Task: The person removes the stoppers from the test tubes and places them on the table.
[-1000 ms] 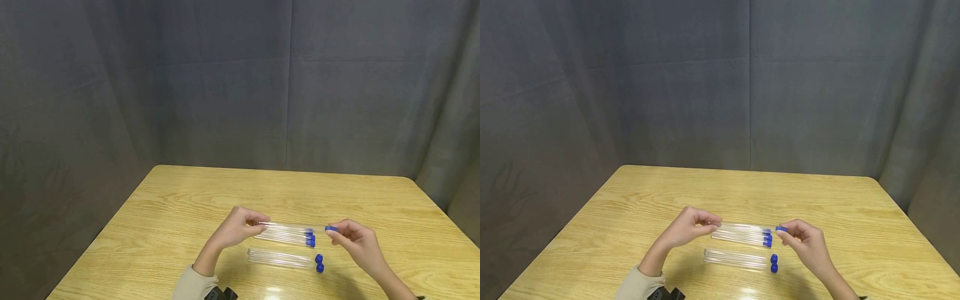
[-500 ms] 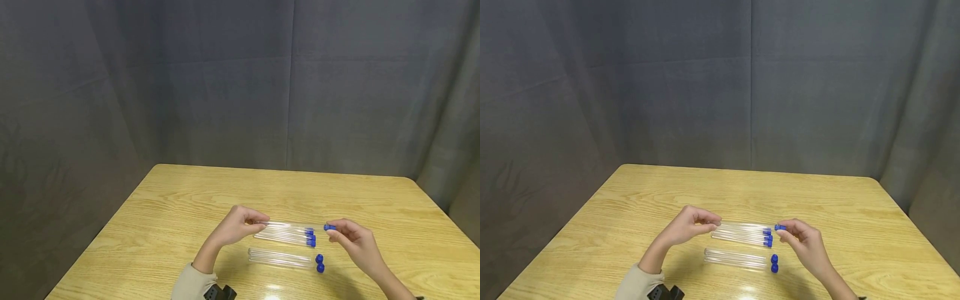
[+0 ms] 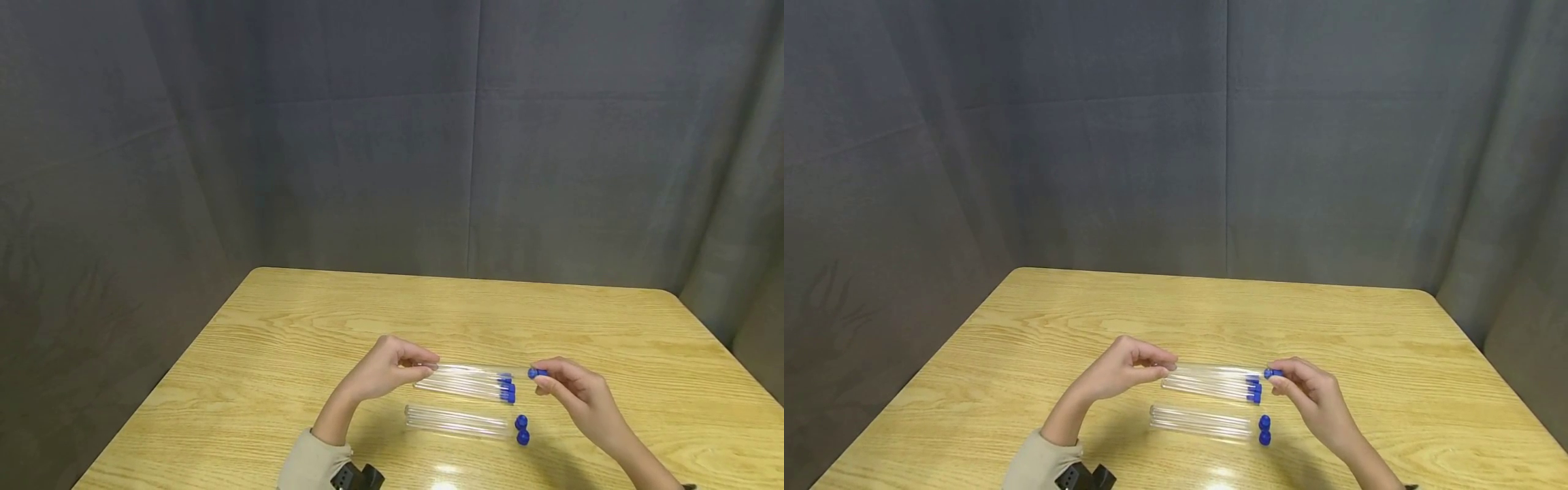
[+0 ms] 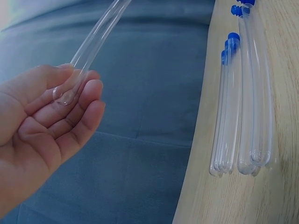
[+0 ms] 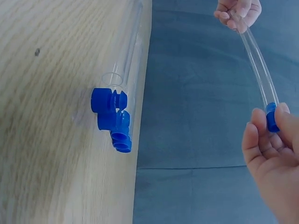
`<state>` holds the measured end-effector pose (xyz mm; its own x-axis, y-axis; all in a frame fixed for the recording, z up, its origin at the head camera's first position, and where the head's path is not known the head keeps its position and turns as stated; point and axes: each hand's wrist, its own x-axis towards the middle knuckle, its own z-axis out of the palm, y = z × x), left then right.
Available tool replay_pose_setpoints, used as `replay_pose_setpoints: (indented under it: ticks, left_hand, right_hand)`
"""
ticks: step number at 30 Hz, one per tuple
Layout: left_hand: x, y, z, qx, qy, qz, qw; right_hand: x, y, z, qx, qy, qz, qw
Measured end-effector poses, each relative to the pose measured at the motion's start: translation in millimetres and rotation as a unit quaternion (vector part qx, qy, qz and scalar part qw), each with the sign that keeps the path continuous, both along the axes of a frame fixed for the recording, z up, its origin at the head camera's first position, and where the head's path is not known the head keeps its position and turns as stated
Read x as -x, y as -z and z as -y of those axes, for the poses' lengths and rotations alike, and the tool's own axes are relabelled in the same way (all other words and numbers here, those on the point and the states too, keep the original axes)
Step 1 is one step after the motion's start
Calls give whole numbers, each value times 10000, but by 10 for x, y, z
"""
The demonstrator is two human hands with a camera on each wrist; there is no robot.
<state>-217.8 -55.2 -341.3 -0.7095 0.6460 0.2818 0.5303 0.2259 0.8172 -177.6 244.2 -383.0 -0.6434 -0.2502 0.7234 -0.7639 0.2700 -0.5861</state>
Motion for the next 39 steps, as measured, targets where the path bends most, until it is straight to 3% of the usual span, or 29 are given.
replay_pose_setpoints:
  ticks: [7, 13, 18, 39]
  left_hand:
    - [2, 12, 8, -68, 62, 207, 9997]
    - [5, 12, 11, 14, -41, -21, 10000]
    - [2, -3, 0, 24, -62, 16, 10000]
    - [-14, -30, -13, 115, -236, -76, 9996]
  right_hand:
    - [7, 10, -29, 111, -307, 8, 9995]
    - [5, -1, 3, 317, 194, -26, 9993]
    - [-5, -20, 21, 337, 618, 87, 9975]
    - [-35, -56, 39, 313, 1109, 358, 9927]
